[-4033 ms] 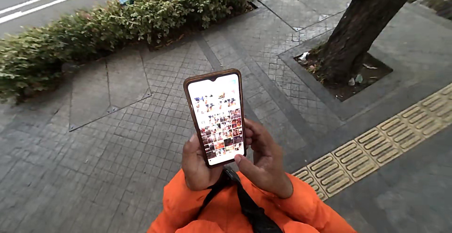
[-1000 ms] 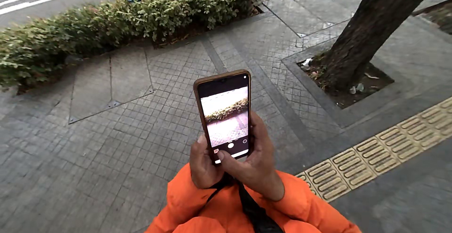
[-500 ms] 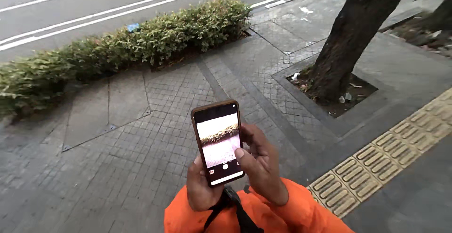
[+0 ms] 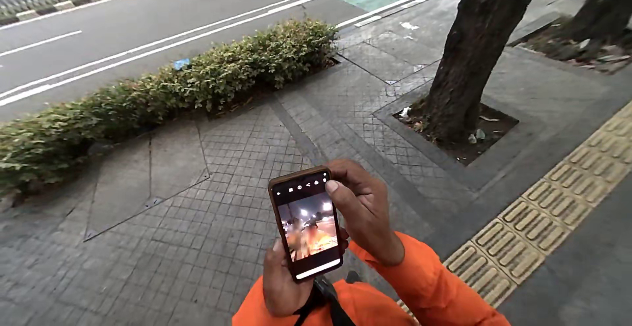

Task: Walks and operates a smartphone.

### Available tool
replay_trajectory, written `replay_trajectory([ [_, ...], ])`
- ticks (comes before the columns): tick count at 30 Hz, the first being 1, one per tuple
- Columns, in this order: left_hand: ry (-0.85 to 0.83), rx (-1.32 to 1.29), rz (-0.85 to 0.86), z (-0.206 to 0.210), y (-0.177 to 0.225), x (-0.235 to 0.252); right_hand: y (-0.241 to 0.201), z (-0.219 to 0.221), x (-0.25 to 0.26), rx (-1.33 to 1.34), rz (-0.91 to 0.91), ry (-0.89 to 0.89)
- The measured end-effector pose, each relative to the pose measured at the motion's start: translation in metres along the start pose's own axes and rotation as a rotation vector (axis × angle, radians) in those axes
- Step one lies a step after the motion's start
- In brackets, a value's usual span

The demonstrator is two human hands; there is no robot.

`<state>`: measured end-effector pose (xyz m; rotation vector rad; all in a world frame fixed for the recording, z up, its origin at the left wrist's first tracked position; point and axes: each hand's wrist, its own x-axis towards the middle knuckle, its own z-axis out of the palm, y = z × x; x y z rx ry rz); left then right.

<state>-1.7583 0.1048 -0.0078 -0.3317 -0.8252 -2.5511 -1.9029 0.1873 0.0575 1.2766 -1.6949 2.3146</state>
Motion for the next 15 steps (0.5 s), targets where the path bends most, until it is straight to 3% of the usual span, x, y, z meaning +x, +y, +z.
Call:
replay_trajectory([
  [15,0.027,0.018,-0.003,0.004,0.0,0.002,0.003,-0.007,-0.016,0.038,0.038,-0.042],
])
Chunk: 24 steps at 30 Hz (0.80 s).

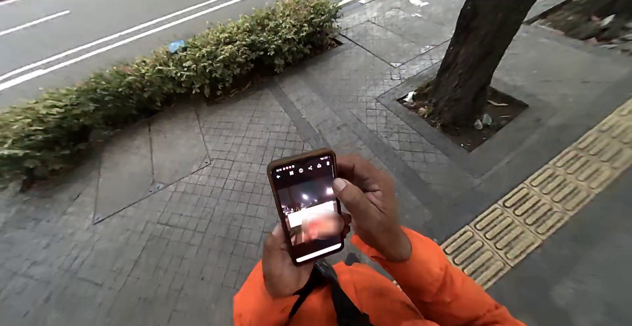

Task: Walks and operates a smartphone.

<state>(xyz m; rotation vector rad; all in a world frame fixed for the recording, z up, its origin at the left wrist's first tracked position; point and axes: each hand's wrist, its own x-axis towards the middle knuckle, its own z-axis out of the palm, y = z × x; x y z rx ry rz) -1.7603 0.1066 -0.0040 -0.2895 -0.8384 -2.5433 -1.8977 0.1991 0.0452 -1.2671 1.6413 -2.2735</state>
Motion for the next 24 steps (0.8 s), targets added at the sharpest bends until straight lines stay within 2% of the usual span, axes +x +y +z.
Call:
replay_trajectory([
  [4,0.08,0.005,0.022,-0.001,0.003,0.001,0.007,0.0,-0.021,0.002,0.037,-0.048],
  [11,0.071,-0.039,0.017,-0.003,0.003,0.002,0.008,0.005,-0.03,-0.014,0.064,-0.015],
  [20,0.095,0.013,0.054,-0.004,0.005,0.003,0.011,0.004,-0.035,0.013,0.084,-0.047],
  [24,0.083,-0.027,0.02,-0.008,0.008,0.001,0.012,0.005,-0.04,0.022,0.082,-0.064],
])
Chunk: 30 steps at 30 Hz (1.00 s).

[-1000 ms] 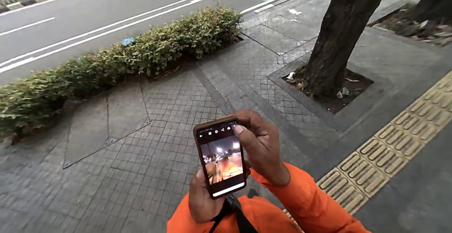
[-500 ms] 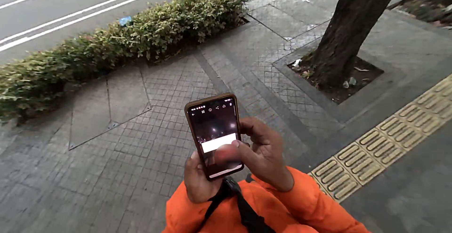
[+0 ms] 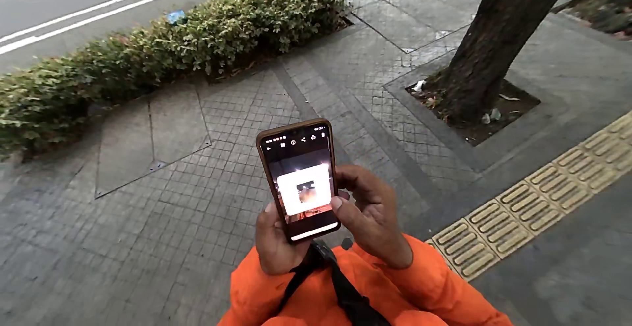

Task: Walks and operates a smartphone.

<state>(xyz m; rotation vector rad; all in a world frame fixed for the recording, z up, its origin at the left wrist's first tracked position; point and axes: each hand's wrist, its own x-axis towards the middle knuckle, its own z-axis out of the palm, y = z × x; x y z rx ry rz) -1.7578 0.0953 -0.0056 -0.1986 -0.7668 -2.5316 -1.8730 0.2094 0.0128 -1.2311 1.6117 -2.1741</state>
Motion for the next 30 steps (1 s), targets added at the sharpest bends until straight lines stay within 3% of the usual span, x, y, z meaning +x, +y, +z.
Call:
replay_trajectory([
  [17,0.003,-0.011,-0.019,0.004,-0.003,0.0,-0.005,-0.004,0.015,-0.009,-0.02,0.029],
  [30,-0.18,-0.022,-0.113,0.005,-0.008,0.001,-0.021,-0.01,0.053,-0.049,-0.141,0.111],
])
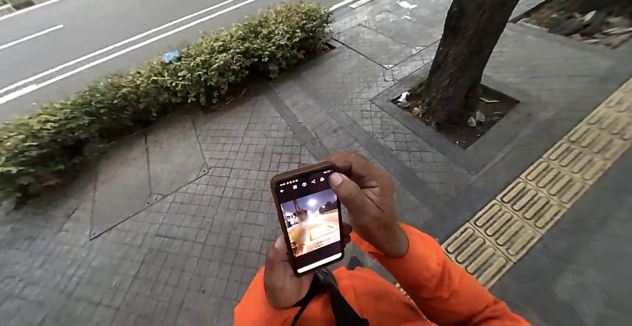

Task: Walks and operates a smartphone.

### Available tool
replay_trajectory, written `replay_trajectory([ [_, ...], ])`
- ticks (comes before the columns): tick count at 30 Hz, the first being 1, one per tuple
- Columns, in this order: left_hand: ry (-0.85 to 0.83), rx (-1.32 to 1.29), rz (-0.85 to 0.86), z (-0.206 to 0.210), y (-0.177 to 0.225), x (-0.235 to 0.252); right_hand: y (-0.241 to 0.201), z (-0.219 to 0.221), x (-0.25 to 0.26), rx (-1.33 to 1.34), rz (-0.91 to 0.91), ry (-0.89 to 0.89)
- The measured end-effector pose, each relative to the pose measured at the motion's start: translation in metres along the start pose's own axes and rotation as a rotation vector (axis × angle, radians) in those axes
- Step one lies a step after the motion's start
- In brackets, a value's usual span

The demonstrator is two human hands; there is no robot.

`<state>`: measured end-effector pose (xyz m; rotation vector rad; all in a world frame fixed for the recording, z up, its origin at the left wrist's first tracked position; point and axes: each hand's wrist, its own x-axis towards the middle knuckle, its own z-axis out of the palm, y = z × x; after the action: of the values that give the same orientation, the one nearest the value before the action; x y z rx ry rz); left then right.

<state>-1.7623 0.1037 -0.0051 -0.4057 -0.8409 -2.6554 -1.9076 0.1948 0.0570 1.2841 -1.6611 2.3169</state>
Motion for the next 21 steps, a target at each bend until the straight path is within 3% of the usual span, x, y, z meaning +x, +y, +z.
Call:
replay_trajectory([
  [4,-0.007,0.0,0.007,0.001,0.0,0.001,0.002,-0.001,-0.003,0.02,-0.002,0.0],
  [13,0.159,0.038,0.086,-0.002,0.003,-0.001,0.014,-0.003,-0.044,0.043,0.106,-0.096],
  [21,0.141,0.026,0.101,-0.003,0.003,-0.001,0.013,0.001,-0.052,0.022,0.12,-0.062],
])
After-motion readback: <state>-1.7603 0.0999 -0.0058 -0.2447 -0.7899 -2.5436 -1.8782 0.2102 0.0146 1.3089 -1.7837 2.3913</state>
